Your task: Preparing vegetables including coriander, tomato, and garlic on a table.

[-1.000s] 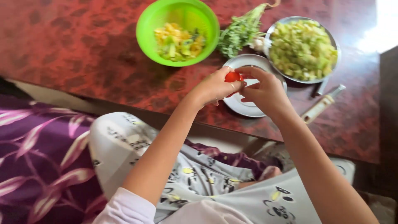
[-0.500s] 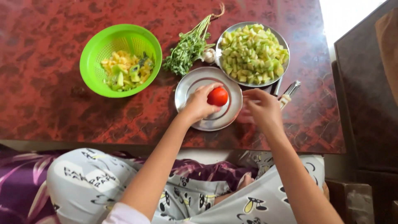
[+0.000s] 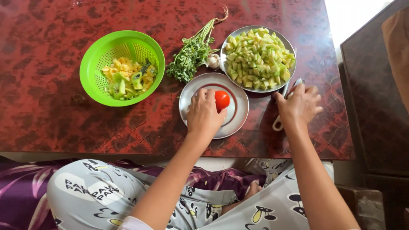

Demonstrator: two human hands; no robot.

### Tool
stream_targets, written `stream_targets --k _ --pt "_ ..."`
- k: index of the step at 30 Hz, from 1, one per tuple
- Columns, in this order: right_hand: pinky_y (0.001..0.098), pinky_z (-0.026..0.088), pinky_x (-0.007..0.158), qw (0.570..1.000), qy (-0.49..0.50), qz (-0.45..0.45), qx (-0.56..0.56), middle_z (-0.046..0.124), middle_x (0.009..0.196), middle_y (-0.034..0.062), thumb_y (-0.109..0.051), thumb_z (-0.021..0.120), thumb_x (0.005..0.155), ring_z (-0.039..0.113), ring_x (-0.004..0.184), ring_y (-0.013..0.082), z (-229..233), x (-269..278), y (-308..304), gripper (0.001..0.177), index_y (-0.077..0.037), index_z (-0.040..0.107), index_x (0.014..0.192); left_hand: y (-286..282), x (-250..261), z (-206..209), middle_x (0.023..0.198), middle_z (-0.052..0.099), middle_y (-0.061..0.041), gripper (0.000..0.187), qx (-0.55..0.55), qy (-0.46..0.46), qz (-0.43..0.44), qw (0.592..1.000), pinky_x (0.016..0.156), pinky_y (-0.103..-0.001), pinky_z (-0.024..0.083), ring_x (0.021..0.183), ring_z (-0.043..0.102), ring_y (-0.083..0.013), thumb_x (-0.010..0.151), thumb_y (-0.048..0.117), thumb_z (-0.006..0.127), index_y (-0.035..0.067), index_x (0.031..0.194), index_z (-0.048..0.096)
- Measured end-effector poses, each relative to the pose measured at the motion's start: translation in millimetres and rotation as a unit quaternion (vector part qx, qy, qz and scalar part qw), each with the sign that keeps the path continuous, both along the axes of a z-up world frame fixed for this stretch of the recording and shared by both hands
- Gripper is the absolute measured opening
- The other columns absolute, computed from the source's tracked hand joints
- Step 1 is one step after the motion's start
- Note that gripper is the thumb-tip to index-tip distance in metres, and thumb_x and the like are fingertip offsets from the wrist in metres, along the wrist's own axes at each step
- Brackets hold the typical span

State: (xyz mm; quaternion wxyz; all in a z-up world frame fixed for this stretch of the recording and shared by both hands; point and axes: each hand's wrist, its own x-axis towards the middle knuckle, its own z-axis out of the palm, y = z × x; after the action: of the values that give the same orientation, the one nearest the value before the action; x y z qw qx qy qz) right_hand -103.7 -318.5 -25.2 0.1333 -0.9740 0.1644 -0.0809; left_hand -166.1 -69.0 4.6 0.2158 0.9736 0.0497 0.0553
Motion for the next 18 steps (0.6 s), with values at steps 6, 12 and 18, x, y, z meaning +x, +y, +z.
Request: stream_targets --k 6,12,18 --pt "0.0616 0.039 0.097 0.998 0.026 0.005 0.050 0.050 0.135 0.0164 -0.051 0.083 0.080 0.043 0.127 0.0401 1.1 -9.1 1.4 0.060 -0.014 0.067 0.125 12.4 -12.3 16.1 0.127 0.059 -0.015 0.068 -0.036 0.054 0.001 0.998 0.085 -0.047 0.057 0.107 0.066 -0.0385 0.078 0.030 0.082 0.016 0.137 0.050" --pt "0.0691 0.028 0.103 0.999 0.027 0.026 -0.011 0.049 0.140 0.0183 -0.045 0.080 0.084 0.039 0.133 0.0384 7.6 0.4 12.2 0.064 -0.013 0.059 0.135 21.2 -19.1 16.7 0.119 0.064 -0.013 0.062 -0.102 0.121 0.008 0.987 0.093 -0.046 0.054 0.109 0.066 -0.0341 0.075 0.047 0.083 0.015 0.124 0.064" --pt "0.0714 0.024 0.105 0.996 0.043 0.057 -0.049 0.061 0.130 0.0161 -0.023 0.076 0.081 0.048 0.128 0.0366 -27.0 38.8 -2.7 0.068 -0.021 0.055 0.145 42.9 -21.4 -9.6 0.129 0.060 -0.016 0.079 -0.204 0.129 -0.027 0.970 0.097 -0.045 0.050 0.115 0.063 -0.0347 0.076 0.049 0.078 0.015 0.143 0.053"
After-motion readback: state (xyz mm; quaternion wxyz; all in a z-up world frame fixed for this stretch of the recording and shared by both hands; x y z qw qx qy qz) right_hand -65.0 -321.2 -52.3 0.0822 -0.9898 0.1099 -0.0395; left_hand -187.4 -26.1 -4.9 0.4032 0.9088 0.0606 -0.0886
